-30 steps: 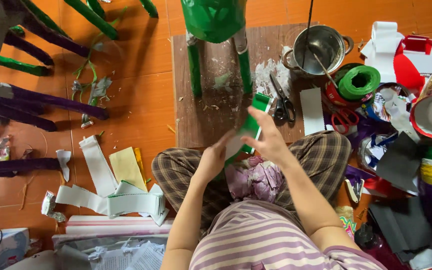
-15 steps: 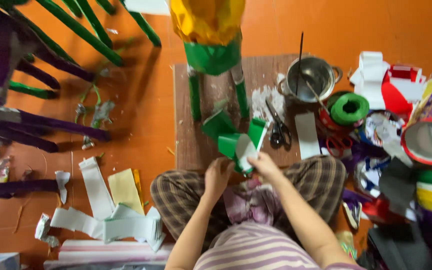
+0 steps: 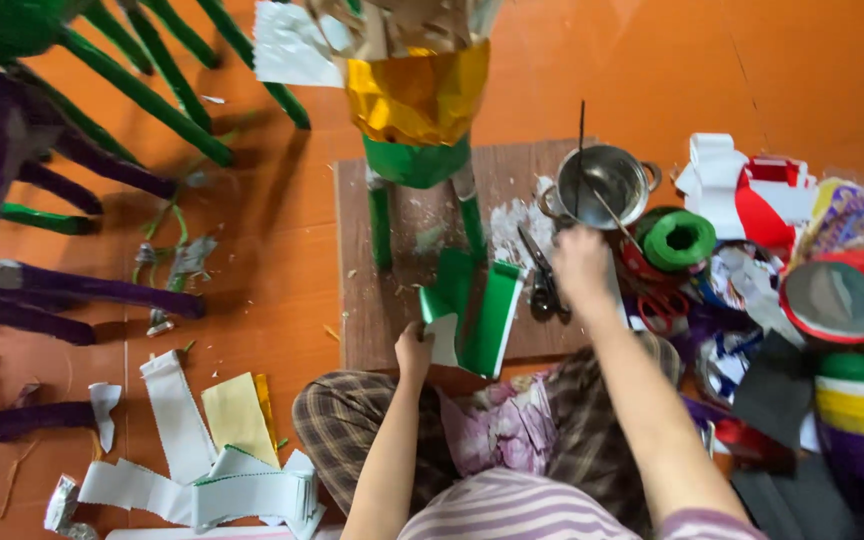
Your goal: Cutting paper strips and applying them to a green deer-shaped structure
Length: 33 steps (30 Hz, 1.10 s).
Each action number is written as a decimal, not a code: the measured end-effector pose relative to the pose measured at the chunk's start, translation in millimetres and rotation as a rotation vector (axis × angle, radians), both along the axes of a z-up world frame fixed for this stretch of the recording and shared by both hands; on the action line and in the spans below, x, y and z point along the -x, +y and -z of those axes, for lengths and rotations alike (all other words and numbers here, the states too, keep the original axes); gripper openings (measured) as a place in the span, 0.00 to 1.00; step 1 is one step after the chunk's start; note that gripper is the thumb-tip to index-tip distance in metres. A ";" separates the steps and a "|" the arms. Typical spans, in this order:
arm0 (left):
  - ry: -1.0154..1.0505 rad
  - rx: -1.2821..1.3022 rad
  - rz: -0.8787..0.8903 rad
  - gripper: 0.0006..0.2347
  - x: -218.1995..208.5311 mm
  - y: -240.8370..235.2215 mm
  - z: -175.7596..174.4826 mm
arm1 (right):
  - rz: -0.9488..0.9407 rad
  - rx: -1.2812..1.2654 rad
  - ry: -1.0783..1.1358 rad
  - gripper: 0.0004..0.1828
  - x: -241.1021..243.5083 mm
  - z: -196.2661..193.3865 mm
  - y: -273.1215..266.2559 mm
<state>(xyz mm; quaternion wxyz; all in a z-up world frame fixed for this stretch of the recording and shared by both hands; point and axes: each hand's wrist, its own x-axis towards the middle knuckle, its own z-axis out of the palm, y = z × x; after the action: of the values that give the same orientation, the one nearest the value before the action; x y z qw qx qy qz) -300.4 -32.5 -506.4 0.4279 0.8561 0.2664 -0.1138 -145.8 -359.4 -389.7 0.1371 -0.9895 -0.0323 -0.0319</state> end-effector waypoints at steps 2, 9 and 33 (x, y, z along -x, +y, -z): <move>0.067 0.008 0.004 0.18 2.8 -4.4 -5.0 | -0.023 0.325 -0.262 0.18 -34.3 19.7 -45.7; 0.062 -0.241 -0.012 0.18 7.8 0.6 -4.4 | 0.041 0.474 -0.257 0.05 -55.7 34.6 -98.2; 0.095 0.863 -0.533 0.24 29.9 -21.0 14.0 | -0.433 0.163 0.131 0.17 113.3 -4.9 129.7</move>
<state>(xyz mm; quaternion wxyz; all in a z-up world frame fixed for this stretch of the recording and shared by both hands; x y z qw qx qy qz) -330.3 -53.5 -520.4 0.7440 0.4977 0.4235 -0.1391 -259.1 -229.8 -384.8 0.0620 -0.9672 -0.2374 0.0652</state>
